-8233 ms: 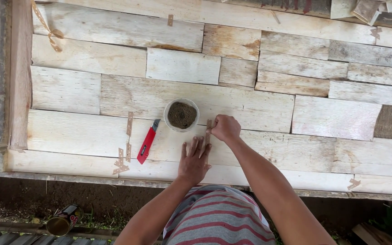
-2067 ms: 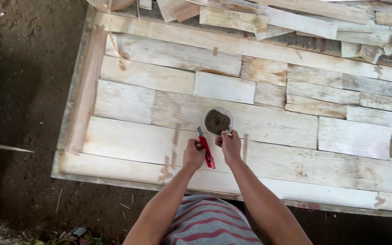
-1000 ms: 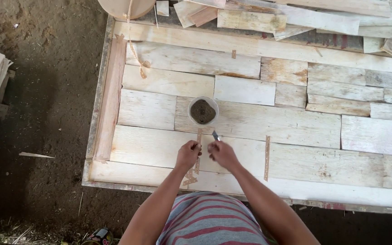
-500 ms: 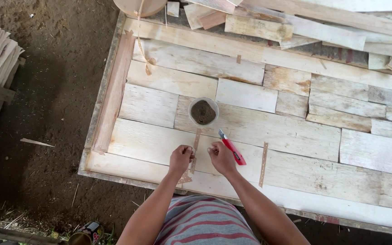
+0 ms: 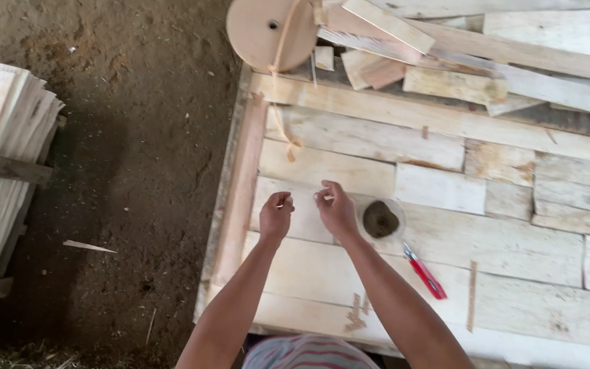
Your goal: The person measures and marks wooden planks on a workbench using a measuring tape and a utility knife. They repeatedly tear off pieces of tape, place them on the planks, and make small incisions along the plank edges. The person handles a container of sand and a roll of tape while working on the wooden surface.
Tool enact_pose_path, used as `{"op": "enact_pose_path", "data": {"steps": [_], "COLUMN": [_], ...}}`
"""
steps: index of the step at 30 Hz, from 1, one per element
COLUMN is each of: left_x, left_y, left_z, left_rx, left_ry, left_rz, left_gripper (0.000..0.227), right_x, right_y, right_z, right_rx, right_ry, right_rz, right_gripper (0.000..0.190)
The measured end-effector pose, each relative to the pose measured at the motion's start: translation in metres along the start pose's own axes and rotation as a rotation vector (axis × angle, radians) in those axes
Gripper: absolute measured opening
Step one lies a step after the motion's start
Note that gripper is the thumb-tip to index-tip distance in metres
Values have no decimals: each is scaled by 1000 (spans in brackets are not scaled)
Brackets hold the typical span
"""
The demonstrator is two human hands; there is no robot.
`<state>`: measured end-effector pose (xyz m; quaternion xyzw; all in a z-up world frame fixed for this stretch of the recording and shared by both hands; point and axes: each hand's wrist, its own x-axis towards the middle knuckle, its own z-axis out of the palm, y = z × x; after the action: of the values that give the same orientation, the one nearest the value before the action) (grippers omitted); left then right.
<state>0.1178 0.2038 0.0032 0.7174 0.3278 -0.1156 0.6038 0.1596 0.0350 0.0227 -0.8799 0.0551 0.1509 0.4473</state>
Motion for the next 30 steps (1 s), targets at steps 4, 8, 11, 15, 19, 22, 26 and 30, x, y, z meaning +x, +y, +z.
{"op": "enact_pose_path", "data": {"steps": [4,8,11,15,19,22,26,30], "left_x": [49,80,99,121,109,101,84,70], "left_y": [14,34,34,13,21,12,33,33], "left_z": [-22,-28,-27,-15,-9,3,12,26], "left_rx": [18,31,38,66,23,-233,-599,-587], "left_ry": [-31,-83,-128,-177,-184,-185,-211,-260], "left_rz": [26,22,-3,-20,-38,-114,-149,-118], "left_gripper": [33,33,32,30,31,33,41,38], "right_x": [52,95,123,145,131,107,87,52], "right_y": [-41,-63,-64,-58,-59,-38,-3,6], "right_z": [22,36,51,65,74,80,75,73], "right_rx": [-49,5,3,-87,265,1012,1455,1583], "right_ry": [47,37,8,4,81,83,54,-9], "right_rz": [8,49,42,-64,140,503,772,843], "right_gripper": [56,68,75,69,54,36,15,22]}}
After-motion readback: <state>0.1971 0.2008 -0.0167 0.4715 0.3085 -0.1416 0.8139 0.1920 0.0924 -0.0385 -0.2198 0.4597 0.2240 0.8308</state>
